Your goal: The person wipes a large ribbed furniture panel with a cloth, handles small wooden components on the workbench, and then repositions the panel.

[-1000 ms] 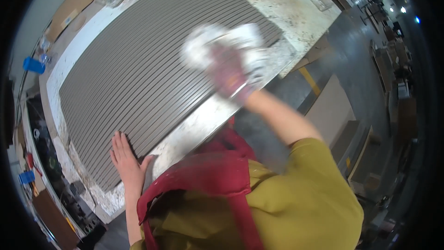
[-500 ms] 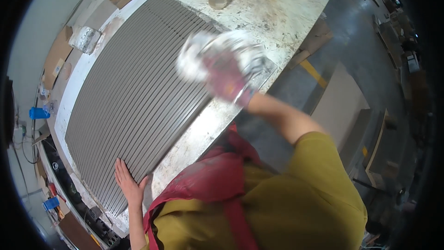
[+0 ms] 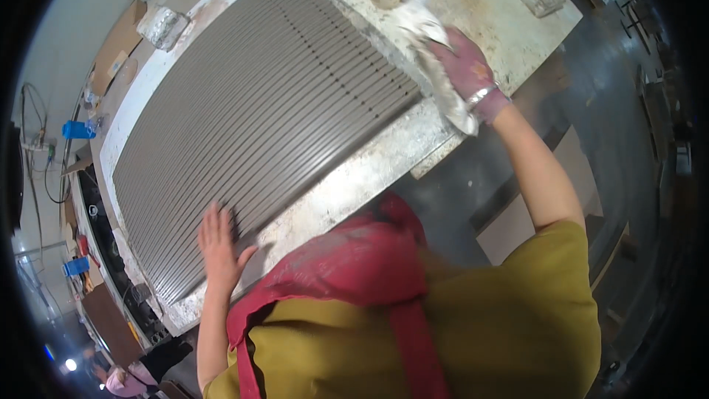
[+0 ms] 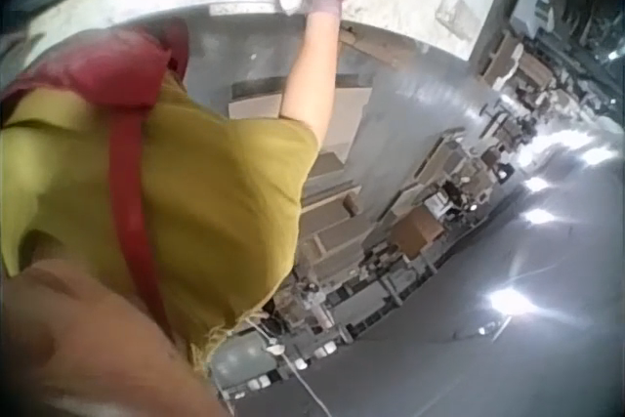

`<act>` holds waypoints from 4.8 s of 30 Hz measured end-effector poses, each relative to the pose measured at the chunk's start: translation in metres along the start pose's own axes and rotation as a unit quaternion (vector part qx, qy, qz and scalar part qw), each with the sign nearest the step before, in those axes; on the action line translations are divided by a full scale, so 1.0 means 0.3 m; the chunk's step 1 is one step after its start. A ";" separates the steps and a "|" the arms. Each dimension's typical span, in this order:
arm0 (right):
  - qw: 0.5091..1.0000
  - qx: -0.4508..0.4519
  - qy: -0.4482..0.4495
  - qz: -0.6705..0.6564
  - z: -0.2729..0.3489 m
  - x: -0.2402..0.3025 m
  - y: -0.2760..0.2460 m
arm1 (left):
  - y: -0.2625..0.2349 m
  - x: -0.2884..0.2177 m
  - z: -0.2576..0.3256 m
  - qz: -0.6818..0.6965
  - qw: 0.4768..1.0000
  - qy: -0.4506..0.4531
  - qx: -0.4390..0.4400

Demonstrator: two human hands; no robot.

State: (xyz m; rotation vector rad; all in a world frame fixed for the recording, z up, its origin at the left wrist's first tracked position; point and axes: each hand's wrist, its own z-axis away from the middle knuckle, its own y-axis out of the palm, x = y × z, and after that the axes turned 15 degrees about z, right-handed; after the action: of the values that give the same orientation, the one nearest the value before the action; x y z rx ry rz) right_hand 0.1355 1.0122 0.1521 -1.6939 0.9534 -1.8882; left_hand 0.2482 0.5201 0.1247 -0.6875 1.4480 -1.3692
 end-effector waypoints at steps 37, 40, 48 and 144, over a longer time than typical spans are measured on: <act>0.876 -0.132 -0.184 0.426 -0.312 -0.401 -0.161 | 0.092 -0.195 -0.242 0.035 0.996 0.079 -0.017; 0.913 -0.131 -0.153 0.356 -0.355 -0.278 -0.150 | 0.092 -0.193 -0.239 0.029 0.997 0.074 -0.017; 0.923 -0.040 -0.160 0.348 -0.359 -0.191 -0.084 | 0.091 -0.186 -0.234 0.046 0.996 0.069 -0.027; 0.989 -0.012 0.023 -0.148 0.140 -0.067 0.003 | -0.119 -0.438 -0.979 0.307 0.931 0.195 0.002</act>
State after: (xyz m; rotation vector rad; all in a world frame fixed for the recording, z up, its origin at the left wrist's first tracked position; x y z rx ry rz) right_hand 0.1798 1.0173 0.1384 -1.9007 0.7786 -2.1176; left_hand 0.0192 0.7467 0.1572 0.0733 1.7732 -1.0340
